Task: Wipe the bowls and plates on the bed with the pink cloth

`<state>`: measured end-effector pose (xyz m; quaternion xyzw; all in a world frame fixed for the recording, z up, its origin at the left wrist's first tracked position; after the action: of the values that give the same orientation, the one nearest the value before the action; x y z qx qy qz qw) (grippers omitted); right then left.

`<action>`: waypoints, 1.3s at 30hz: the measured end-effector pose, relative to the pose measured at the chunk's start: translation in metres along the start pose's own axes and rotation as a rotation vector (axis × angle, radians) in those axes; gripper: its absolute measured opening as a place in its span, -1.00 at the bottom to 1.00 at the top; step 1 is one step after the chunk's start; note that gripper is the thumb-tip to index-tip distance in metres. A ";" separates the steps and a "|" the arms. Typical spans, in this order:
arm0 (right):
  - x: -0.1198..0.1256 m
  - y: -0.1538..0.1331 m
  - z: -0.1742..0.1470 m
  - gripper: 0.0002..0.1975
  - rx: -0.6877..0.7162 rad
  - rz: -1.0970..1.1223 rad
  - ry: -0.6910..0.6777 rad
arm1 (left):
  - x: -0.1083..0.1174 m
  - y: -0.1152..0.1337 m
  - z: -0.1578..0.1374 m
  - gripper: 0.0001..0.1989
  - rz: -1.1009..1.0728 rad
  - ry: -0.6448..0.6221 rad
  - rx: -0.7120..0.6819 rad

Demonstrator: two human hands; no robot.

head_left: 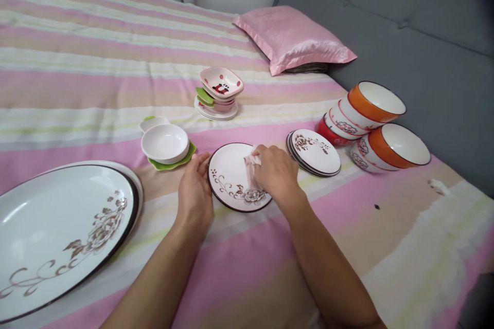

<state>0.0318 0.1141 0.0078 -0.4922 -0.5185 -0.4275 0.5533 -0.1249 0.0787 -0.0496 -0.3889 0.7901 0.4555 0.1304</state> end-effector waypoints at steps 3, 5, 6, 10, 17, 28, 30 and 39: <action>0.002 0.008 -0.004 -0.70 -0.025 -0.034 -0.116 | 0.000 0.001 0.000 -0.75 -0.006 -0.005 -0.008; 0.003 0.012 -0.007 -0.67 -0.024 -0.061 -0.166 | 0.000 0.001 0.000 -0.76 -0.014 0.000 -0.013; 0.004 0.013 -0.009 -0.65 -0.015 -0.073 -0.191 | 0.000 0.001 0.000 -0.76 -0.017 0.004 -0.013; 0.005 0.008 -0.017 -0.67 0.077 -0.078 -0.287 | 0.000 0.002 -0.001 -0.76 -0.024 0.008 -0.011; 0.005 -0.020 -0.033 -0.70 0.373 0.036 -0.440 | 0.001 0.002 0.000 -0.75 -0.016 0.003 -0.017; 0.001 -0.059 -0.035 -0.70 0.619 0.215 -0.358 | 0.001 0.002 -0.001 -0.76 -0.032 0.004 -0.018; 0.000 -0.063 -0.035 -0.72 0.646 0.238 -0.317 | 0.001 0.002 0.000 -0.76 -0.024 0.007 -0.017; -0.006 -0.075 -0.026 -0.75 0.628 0.327 -0.186 | 0.003 0.001 -0.001 -0.73 -0.010 0.034 0.033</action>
<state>-0.0386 0.0765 0.0097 -0.4113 -0.5872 -0.1066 0.6890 -0.1277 0.0762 -0.0499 -0.3985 0.7976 0.4351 0.1254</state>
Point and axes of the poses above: each hand's wrist, its own z-axis towards the middle knuckle, its own x-axis out of the back of the hand, y = z × x, the point moved 8 cm from there along z, towards the middle knuckle, and after that the axes turned 10 degrees about x, right-handed, at the moved point
